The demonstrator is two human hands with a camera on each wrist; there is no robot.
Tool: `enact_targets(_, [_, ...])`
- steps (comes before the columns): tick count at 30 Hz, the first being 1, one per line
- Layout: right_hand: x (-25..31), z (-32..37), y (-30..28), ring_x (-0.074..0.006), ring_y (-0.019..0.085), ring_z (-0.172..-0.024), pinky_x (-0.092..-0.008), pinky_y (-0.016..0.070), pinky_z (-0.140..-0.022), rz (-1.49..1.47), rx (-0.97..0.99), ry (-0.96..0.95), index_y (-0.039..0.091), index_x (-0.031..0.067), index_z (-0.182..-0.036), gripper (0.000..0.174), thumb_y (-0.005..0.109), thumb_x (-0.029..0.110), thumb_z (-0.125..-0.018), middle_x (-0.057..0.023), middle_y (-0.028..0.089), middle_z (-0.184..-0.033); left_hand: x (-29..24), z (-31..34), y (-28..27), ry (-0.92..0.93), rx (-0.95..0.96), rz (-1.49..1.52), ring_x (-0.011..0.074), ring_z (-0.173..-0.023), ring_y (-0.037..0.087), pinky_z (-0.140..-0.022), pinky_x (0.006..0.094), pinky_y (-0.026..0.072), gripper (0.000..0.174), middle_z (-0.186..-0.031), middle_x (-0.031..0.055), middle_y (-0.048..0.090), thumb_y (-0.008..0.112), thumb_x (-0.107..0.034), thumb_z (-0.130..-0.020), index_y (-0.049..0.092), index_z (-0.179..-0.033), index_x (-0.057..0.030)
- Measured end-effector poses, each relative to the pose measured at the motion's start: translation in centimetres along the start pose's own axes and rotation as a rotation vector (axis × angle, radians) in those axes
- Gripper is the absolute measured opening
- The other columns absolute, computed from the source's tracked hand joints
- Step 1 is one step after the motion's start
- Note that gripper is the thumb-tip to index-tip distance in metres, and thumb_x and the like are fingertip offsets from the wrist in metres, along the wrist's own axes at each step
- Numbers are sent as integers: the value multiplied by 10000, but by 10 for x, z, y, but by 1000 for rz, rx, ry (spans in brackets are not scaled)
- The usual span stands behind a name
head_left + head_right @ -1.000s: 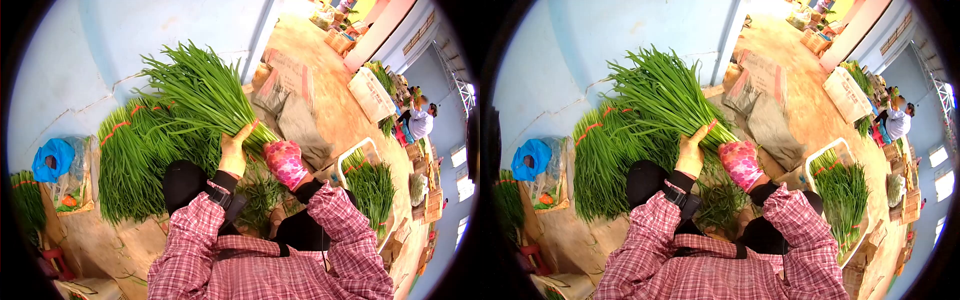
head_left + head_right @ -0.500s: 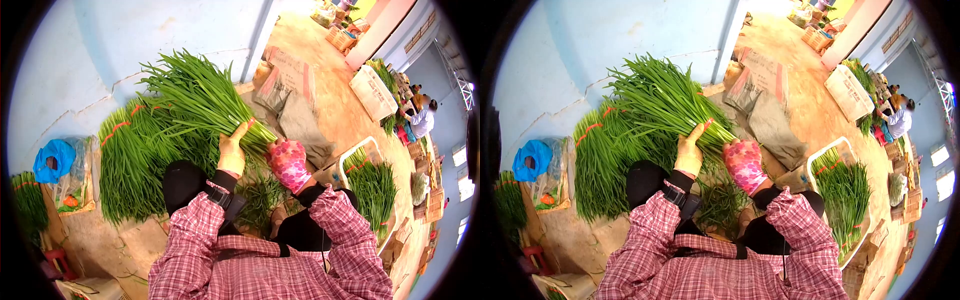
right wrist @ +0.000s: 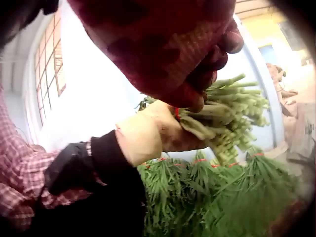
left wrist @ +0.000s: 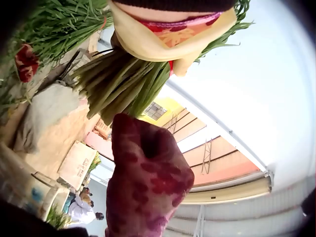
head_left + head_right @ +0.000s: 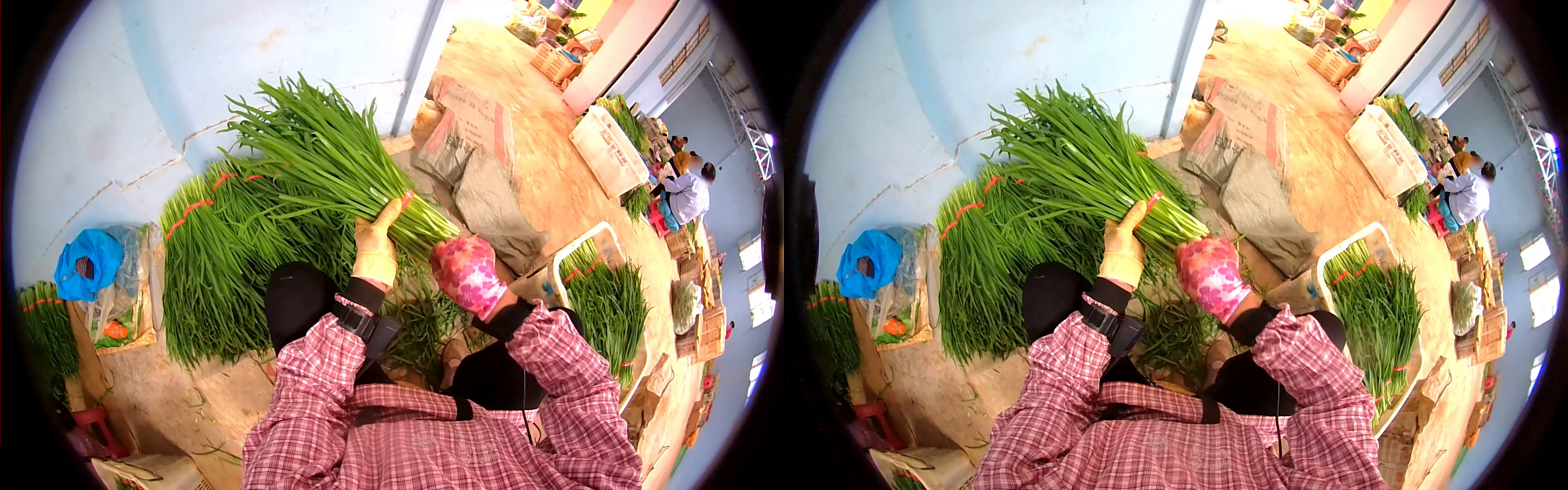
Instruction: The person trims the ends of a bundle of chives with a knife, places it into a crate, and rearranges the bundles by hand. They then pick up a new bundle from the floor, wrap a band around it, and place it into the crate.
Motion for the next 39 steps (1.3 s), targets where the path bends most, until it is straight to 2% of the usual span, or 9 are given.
enact_targets(8, [-4, 53, 1, -363, 648, -726, -511, 466, -611, -80, 186, -21, 621, 98, -807, 133, 673, 214, -766, -121, 640, -746, -6, -13, -3, 124, 132, 23, 218, -969, 678, -921, 361, 547, 388, -1110, 92, 705, 834, 11, -784, 618, -1106, -1])
enact_targets(12, [-46, 95, 23, -341, 703, -766, -468, 518, -616, 116, 812, 66, 720, 113, -834, 138, 706, 224, -753, -113, 693, -760, -30, -10, -1, 125, 123, -3, 233, -973, 697, -958, 386, 538, 414, -1115, 113, 715, 837, 11, -771, 620, -1124, 14])
enact_targets(15, [-46, 50, -11, -351, 691, -741, -477, 517, -627, 336, 495, 119, 723, 124, -757, 107, 724, 230, -775, -126, 688, -723, -30, -8, 3, 138, 158, -21, 246, -1030, 700, -992, 386, 527, 422, -1138, 123, 723, 832, 26, -767, 635, -1138, -10])
enact_targets(16, [-44, 32, -31, -350, 679, -729, -466, 514, -640, 30, 166, 92, 722, 107, -764, 139, 725, 238, -810, -133, 673, -715, -23, -9, 0, 123, 143, -37, 243, -1032, 700, -992, 380, 527, 410, -1135, 118, 728, 842, 22, -759, 643, -1116, -5])
enact_targets(24, [-7, -49, -74, -316, 686, -823, -411, 541, -716, -613, -420, 121, 714, 64, -1045, 190, 747, 108, -863, -125, 684, -898, -11, 9, 13, 54, 381, -107, 204, -1000, 681, -890, 343, 558, 447, -1131, 42, 729, 793, 30, -810, 661, -1229, -46])
enact_targets(31, [18, -104, -99, -312, 677, -983, -401, 541, -820, -517, -389, 174, 666, 90, -1251, 410, 772, 185, -866, -118, 674, -994, 12, 11, 13, 6, 451, -76, 153, -940, 690, -853, 318, 572, 441, -1090, 32, 733, 790, 124, -774, 665, -1170, -25])
enact_targets(35, [-3, -124, -67, -308, 714, -893, -392, 556, -796, -705, -399, 168, 716, 49, -1135, 263, 725, 178, -905, -140, 730, -934, 34, 3, 2, 3, 462, -160, 197, -984, 698, -870, 358, 582, 487, -1115, 44, 735, 772, 141, -769, 656, -1208, -36])
enact_targets(36, [-6, -124, -62, -180, 691, -821, -311, 537, -758, -946, -272, 309, 694, -27, -1119, 211, 673, 75, -936, -104, 740, -888, 34, 4, 2, -16, 470, -152, 185, -968, 695, -867, 353, 585, 468, -1107, 43, 732, 768, 146, -770, 655, -1190, -24])
enact_targets(39, [-16, -127, -53, -159, 676, -800, -297, 537, -735, -948, -246, 420, 701, -45, -1089, 201, 664, 98, -954, -81, 746, -872, 39, 11, 5, -277, 335, -29, 214, -994, 695, -907, 363, 573, 464, -1132, 65, 724, 741, 150, -792, 633, -1212, -16])
Point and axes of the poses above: each hand's wrist, its own z-axis away from the middle knuckle, its own y-axis out of the palm, x = y × z, the point moved 4 cm from there along -z, towards the middle knuckle
